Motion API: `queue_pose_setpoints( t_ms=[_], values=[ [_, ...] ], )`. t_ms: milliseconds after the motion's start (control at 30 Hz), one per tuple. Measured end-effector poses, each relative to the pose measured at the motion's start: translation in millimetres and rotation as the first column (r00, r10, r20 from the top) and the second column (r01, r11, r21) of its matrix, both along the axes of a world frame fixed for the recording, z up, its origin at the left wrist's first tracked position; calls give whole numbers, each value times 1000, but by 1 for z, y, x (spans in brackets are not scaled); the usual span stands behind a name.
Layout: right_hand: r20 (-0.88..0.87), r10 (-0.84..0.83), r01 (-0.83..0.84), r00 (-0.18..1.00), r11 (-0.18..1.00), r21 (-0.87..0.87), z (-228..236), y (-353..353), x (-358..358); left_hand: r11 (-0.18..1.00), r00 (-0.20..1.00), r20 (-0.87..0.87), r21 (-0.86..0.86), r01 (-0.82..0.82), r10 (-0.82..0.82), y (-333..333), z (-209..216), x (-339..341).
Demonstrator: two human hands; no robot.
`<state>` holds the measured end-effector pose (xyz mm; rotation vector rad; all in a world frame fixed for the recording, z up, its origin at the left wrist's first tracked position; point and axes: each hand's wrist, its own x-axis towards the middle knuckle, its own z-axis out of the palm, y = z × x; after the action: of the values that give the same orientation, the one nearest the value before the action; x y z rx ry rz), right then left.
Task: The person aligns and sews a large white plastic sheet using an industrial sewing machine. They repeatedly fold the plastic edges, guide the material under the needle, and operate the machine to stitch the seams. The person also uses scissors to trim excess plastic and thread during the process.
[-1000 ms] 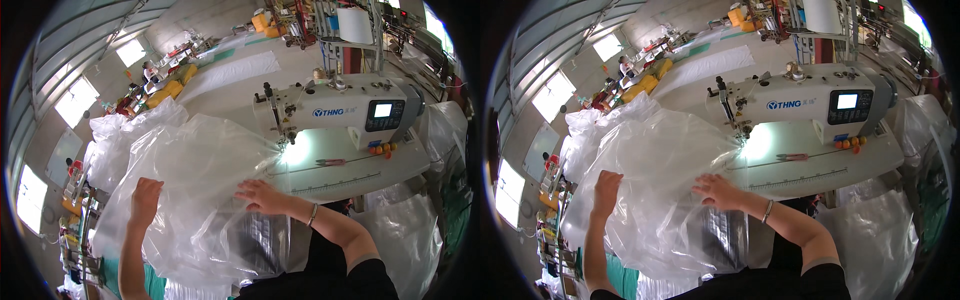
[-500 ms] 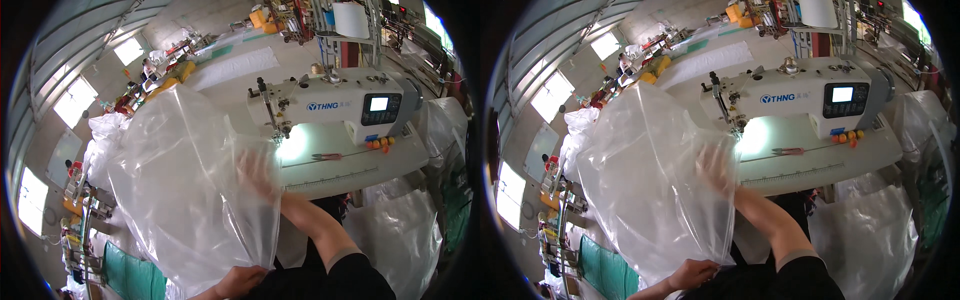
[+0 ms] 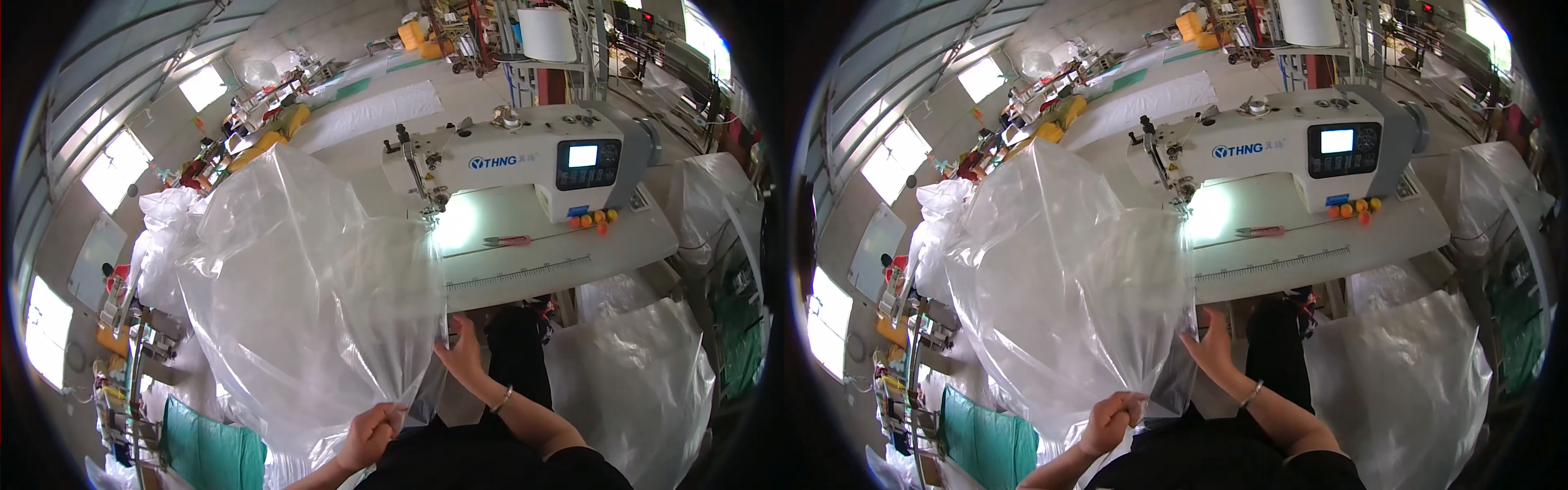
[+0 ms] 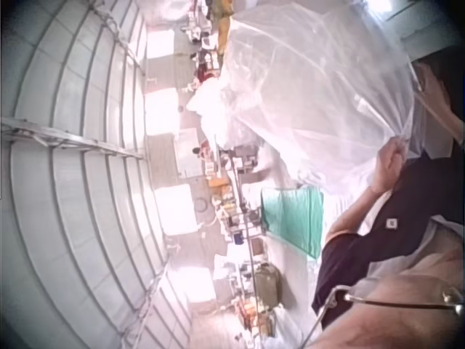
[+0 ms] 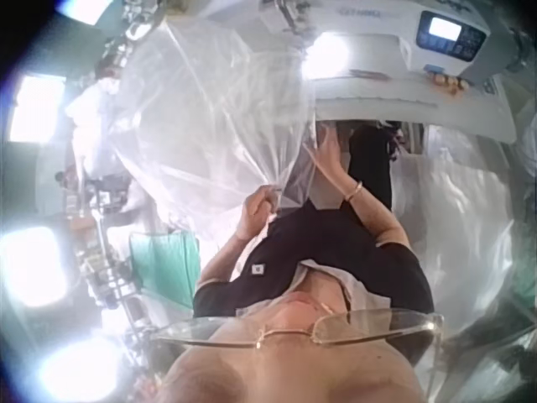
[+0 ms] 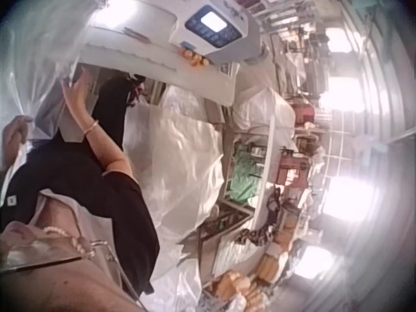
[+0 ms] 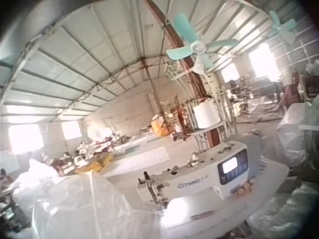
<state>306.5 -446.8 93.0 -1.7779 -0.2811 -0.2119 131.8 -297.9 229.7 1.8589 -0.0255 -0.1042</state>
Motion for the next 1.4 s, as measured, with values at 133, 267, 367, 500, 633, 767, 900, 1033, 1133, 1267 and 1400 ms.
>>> queue_pose_setpoints(
  t_ms=[133,267,367,500,633,767,900,1033,1133,1267,1400],
  values=[
    [-255,183,-84,949,931,356,-36,18,2,859,977,-99,-467,-212,187,-4,28,15],
    [-357,704,-163,614,556,815,30,-4,-35,389,970,-187,-891,-233,152,-2,42,25],
    [-395,710,-159,583,576,802,19,-18,-38,475,948,-313,-827,-301,55,-12,5,15],
    [-448,664,-117,598,625,771,-7,-24,-37,885,947,-198,349,309,-253,-26,-74,4],
    [-420,577,-117,700,673,730,-32,-21,-41,626,874,-17,691,361,-485,-35,-84,7],
    [-435,520,-130,735,738,662,11,-24,-43,323,735,-276,764,559,-620,-46,-55,29],
    [-512,504,-38,696,738,674,-2,-20,-43,128,424,-572,484,866,-702,-52,-13,91],
    [-537,473,-110,699,812,573,1,-24,-43,498,861,-143,765,409,-488,-40,0,222],
    [-503,394,-216,769,901,376,37,-32,-45,218,790,172,975,-49,-589,17,-39,321],
    [-202,299,-306,933,952,-4,59,-59,-34,561,797,469,802,-204,-381,23,-61,325],
    [-48,279,-279,959,901,-332,33,-70,-32,443,835,330,889,-119,-440,4,-38,337]
  ],
)
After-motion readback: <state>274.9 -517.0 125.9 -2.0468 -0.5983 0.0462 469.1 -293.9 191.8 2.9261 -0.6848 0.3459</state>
